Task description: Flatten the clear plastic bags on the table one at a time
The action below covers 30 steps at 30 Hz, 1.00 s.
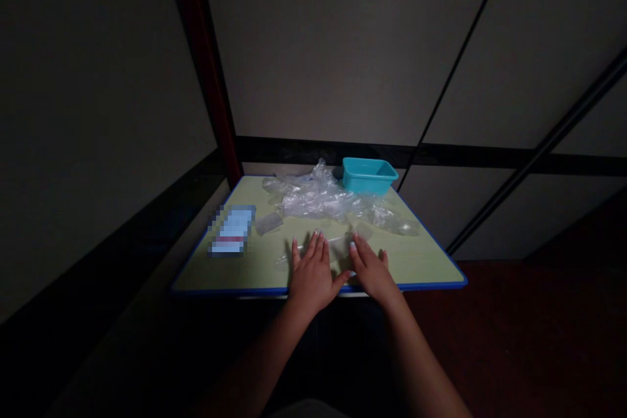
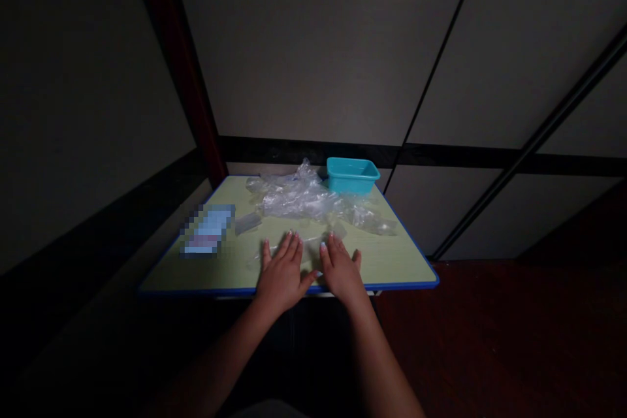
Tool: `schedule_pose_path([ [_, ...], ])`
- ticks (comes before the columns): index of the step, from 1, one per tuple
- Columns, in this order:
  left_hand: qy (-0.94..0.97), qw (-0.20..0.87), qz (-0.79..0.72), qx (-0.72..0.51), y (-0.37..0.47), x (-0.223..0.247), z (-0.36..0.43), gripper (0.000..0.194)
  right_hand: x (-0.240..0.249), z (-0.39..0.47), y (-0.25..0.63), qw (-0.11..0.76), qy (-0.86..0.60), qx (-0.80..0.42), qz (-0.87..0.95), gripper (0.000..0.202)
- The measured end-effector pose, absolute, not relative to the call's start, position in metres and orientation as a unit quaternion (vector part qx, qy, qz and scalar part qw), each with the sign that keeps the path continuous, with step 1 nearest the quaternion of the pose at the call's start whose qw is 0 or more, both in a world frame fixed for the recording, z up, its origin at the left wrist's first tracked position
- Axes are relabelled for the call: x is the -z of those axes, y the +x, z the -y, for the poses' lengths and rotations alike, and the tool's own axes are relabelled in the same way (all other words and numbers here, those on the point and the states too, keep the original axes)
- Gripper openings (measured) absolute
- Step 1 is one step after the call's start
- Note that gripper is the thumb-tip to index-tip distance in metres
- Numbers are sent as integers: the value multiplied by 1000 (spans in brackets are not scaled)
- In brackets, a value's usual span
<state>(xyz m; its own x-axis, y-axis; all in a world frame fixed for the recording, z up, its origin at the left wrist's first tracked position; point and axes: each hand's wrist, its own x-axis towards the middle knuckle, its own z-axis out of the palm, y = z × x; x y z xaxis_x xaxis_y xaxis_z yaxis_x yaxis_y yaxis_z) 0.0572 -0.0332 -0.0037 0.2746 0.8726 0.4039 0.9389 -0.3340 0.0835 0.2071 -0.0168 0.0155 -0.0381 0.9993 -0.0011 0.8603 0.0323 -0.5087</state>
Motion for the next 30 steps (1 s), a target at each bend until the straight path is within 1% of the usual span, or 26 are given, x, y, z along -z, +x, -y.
schedule_pose_path([
  [6, -816, 68, 536, 205, 56, 1, 34, 73, -11, 27, 213, 219, -679, -182, 676, 58],
  [10, -830, 52, 522, 190, 55, 1, 33, 79, -7, 30, 213, 257, -663, -192, 677, 60],
  [15, -838, 45, 514, 180, 56, 8, 28, 100, -3, 30, 215, 304, -631, -221, 678, 61],
  [17, -839, 39, 513, 178, 56, 10, 28, 105, -1, 29, 215, 319, -620, -229, 679, 62],
  [22, -845, 13, 507, 167, 56, 8, 28, 103, -2, 31, 213, 352, -588, -250, 684, 62],
  [26, -846, -11, 507, 164, 55, 5, 28, 104, -8, 32, 207, 355, -553, -278, 701, 63],
  [30, -852, -26, 501, 148, 55, 2, 28, 99, -13, 33, 201, 351, -521, -289, 723, 62],
])
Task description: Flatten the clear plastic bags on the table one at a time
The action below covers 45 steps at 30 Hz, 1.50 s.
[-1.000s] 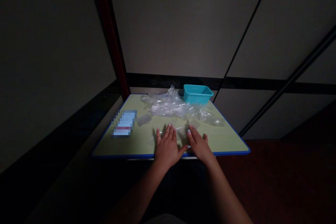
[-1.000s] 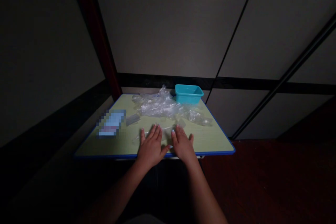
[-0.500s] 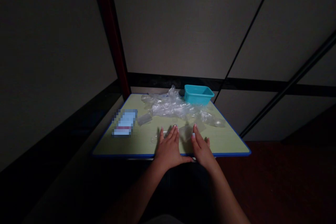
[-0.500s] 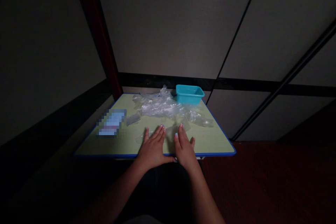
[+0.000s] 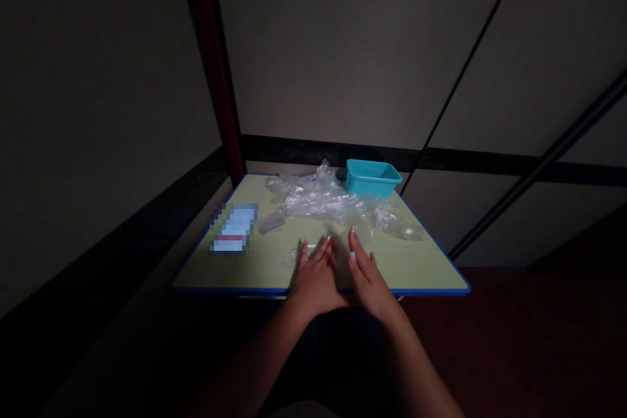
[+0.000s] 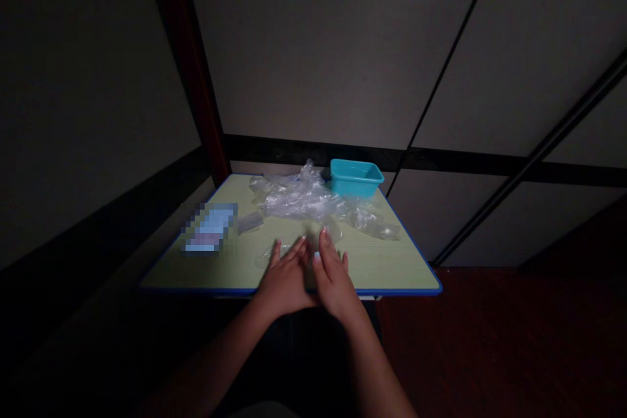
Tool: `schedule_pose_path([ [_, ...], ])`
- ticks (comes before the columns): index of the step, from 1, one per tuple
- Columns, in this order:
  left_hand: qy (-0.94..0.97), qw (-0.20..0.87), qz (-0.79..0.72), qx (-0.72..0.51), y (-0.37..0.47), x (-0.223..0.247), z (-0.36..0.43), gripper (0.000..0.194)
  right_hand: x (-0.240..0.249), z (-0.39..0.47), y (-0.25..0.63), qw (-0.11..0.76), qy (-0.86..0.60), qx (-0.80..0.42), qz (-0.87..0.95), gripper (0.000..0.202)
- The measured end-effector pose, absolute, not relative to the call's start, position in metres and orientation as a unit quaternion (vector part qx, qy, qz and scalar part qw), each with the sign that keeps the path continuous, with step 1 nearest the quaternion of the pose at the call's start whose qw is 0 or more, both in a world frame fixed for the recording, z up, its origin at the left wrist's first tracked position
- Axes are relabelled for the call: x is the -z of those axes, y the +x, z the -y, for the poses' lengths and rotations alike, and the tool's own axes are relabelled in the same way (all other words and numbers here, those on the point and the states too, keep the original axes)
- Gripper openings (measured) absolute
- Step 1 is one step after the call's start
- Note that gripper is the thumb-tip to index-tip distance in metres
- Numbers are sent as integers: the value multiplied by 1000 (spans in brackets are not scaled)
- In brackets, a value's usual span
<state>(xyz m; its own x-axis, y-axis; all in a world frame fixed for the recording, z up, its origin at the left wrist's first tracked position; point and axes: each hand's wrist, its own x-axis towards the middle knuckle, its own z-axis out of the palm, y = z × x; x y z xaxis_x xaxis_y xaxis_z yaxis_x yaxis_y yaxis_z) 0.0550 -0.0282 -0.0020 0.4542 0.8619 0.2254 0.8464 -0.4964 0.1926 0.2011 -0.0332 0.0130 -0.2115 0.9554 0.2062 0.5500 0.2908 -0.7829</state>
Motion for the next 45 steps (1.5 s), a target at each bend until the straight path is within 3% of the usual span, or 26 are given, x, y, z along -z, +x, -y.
schedule_pose_path([
  [17, 865, -39, -460, -199, 60, -3, 30, 58, -31, 35, 164, 239, -529, -218, 785, 58],
  [22, 870, -21, -461, -173, 60, -9, 32, 61, -40, 34, 158, 186, -536, -187, 802, 58],
  [29, 823, 11, -521, -227, 38, -9, 49, 74, -40, 34, 158, 167, -551, -128, 807, 55],
  [38, 809, -42, -549, -205, -38, 5, 65, 52, -29, 36, 149, 168, -545, -78, 817, 52],
  [45, 818, -52, -541, -188, -45, 9, 68, 44, -23, 39, 142, 164, -527, -62, 832, 54],
])
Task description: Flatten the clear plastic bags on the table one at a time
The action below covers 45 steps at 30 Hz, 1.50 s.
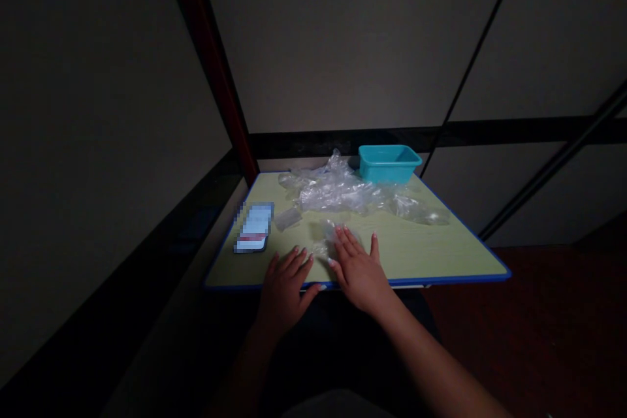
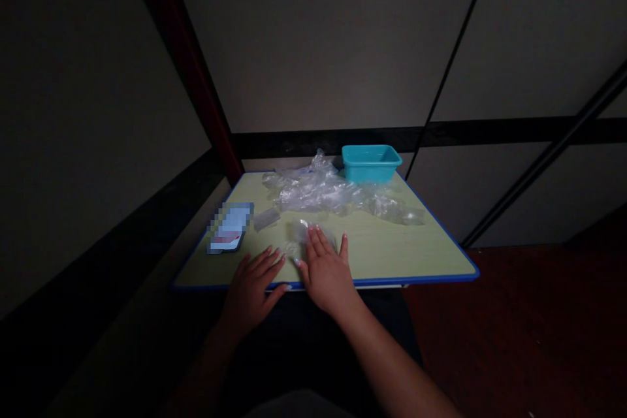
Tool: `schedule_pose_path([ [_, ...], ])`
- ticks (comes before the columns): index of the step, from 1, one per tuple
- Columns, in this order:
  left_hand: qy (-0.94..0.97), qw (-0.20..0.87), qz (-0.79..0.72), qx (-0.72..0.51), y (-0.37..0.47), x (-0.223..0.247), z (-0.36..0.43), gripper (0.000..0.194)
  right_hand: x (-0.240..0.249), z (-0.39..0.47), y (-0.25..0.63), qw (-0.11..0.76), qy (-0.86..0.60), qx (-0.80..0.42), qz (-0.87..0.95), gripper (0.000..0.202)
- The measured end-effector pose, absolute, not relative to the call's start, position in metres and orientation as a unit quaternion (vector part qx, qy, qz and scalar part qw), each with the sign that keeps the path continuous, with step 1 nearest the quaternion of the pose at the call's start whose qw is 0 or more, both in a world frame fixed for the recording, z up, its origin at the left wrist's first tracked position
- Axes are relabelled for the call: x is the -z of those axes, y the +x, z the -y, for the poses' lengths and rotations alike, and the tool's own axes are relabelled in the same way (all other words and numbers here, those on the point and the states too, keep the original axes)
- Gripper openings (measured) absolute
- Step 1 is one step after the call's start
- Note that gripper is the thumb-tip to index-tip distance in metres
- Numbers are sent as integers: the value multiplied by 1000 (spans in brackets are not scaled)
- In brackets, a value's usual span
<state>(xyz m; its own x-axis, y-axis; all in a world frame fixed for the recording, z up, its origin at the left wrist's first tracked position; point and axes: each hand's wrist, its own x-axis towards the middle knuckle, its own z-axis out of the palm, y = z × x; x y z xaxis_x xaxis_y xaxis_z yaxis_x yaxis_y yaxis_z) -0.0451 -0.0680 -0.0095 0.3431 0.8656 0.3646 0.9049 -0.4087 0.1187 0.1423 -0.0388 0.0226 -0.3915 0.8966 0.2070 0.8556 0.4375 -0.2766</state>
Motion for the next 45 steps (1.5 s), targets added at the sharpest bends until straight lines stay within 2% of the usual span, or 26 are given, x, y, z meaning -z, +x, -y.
schedule_pose_path([
  [13, -817, 51, 540, 197, -44, 11, 69, 44, -8, 38, 142, 148, -462, -17, 874, 52],
  [23, -814, 46, 541, 205, -43, 10, 70, 42, -11, 35, 145, 135, -399, -37, 906, 52],
  [33, -816, 64, 527, 228, -46, 14, 69, 49, -6, 31, 148, 131, -399, -25, 907, 56],
  [37, -833, 55, 484, 260, -41, 13, 70, 44, -2, 29, 150, 120, -396, -31, 910, 57],
  [39, -846, 34, 464, 261, -37, 12, 69, 51, -3, 29, 151, 118, -399, -43, 908, 59],
  [43, -863, 10, 441, 247, -31, 10, 62, 93, -9, 30, 154, 122, -406, -74, 902, 58],
  [45, -864, 4, 442, 241, -31, 10, 60, 100, -11, 30, 155, 126, -407, -78, 901, 58],
])
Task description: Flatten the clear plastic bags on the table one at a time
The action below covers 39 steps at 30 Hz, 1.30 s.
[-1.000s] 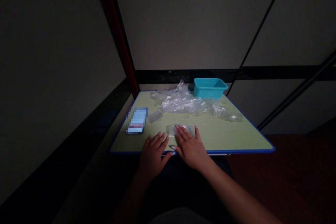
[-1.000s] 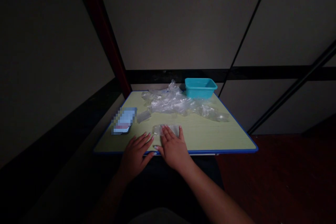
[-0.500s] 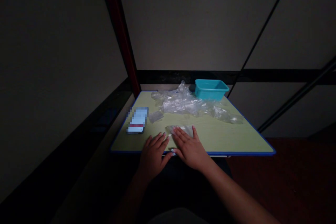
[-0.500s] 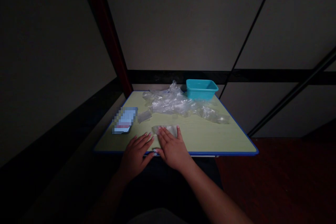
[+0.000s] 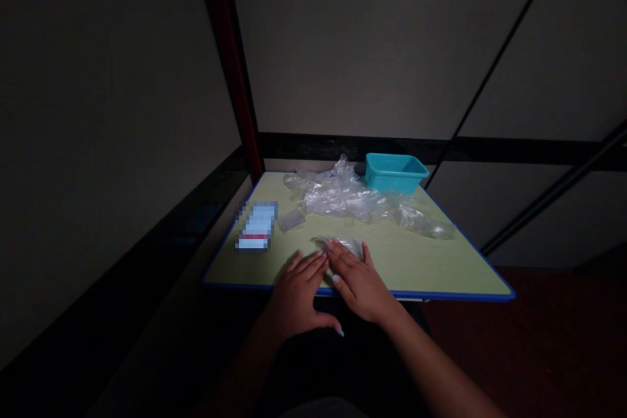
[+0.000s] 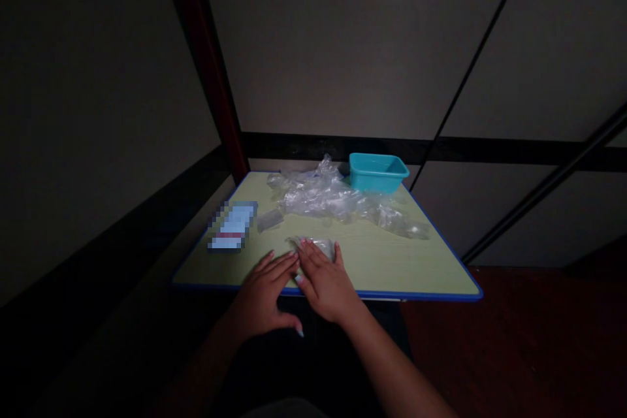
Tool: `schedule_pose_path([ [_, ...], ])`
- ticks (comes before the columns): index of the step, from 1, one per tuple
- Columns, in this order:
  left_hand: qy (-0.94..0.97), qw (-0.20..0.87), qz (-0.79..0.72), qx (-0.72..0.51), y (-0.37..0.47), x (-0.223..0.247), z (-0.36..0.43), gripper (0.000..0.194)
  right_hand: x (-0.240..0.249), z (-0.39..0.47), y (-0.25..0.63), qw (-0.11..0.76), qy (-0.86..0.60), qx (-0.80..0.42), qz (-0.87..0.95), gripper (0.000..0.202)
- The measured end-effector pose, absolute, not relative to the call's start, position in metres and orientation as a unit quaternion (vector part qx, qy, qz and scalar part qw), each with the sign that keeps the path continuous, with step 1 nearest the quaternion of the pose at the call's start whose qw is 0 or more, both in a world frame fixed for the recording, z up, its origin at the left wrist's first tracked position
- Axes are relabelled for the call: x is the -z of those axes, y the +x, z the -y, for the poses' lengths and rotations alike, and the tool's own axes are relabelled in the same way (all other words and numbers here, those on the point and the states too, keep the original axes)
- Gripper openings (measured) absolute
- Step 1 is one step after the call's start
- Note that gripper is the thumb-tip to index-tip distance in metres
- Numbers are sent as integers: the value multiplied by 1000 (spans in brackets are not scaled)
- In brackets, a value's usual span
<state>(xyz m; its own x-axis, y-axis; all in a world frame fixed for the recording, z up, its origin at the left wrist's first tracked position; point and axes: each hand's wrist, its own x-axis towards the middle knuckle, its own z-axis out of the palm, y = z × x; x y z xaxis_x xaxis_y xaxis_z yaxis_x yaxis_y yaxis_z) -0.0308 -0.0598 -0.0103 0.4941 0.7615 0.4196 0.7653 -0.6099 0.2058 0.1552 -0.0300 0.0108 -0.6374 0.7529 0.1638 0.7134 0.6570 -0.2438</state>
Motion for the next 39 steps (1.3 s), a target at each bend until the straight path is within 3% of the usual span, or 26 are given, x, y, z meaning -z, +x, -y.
schedule_pose_path([
  [14, -875, -1, 440, 201, -27, 4, 62, 79, -8, 30, 157, 132, -387, -53, 911, 63],
  [32, -880, -6, 428, 205, -31, 2, 61, 78, -11, 26, 154, 113, -362, -74, 922, 59],
  [39, -846, 67, 459, 261, -48, 15, 69, 50, -9, 26, 154, 101, -360, -62, 925, 61],
])
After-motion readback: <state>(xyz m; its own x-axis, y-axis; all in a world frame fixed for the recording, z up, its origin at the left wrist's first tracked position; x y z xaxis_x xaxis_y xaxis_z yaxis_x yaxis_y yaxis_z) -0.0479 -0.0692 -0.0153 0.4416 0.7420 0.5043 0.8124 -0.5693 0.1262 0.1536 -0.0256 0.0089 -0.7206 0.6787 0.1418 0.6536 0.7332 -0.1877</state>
